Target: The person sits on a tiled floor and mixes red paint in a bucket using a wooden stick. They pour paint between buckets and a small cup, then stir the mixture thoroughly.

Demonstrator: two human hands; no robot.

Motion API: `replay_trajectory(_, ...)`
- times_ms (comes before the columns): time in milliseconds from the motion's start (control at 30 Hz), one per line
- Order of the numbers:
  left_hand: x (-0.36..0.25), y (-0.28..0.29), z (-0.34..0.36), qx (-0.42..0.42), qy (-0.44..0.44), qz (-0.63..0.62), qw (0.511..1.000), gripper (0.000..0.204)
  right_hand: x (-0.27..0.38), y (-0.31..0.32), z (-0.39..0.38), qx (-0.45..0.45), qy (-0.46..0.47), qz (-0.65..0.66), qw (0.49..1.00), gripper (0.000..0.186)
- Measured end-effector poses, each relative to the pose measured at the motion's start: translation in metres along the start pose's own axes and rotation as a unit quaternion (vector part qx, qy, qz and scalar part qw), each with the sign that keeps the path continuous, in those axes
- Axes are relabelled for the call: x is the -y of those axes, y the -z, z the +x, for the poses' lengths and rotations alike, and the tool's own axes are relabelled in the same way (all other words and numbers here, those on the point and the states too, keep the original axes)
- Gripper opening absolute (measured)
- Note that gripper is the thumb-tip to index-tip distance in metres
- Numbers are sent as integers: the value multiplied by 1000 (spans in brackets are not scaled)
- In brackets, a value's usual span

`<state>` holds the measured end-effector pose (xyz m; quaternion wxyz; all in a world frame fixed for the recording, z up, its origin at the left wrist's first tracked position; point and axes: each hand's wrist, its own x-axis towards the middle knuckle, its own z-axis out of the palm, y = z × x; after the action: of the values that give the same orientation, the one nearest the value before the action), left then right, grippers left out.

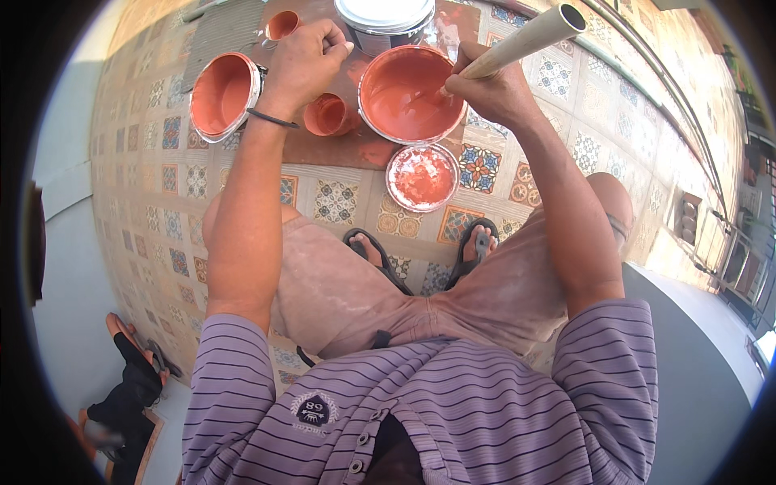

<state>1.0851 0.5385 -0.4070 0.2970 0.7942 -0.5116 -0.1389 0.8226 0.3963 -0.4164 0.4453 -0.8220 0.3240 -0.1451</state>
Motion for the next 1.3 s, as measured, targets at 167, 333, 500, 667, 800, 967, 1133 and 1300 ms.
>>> replay_trajectory(167,3,0,0,-2,6,11,1000,22,8,-15,-2,67,14,80,994,17)
replay_trajectory(333,3,-4,2,7,-2,15,1000,22,10,-6,6,51,27,3,998,20)
replay_trajectory(500,5,-1,1,-2,-4,3,1000,22,8,-8,5,83,-54,39,994,19)
replay_trajectory(667,4,-4,2,11,8,-8,1000,23,10,-17,5,34,62,33,997,21)
replay_trajectory(800,2,-5,3,13,13,-18,1000,25,11,-2,11,40,14,-3,999,22)
replay_trajectory(967,-12,1,3,8,25,-2,1000,33,13,-14,8,100,0,78,992,15)
replay_trajectory(1133,-18,-2,4,40,44,27,998,34,9,-14,13,22,26,17,999,20)
replay_trajectory(1300,1,-11,-14,189,107,85,972,34,5,0,15,51,-10,-16,999,14)
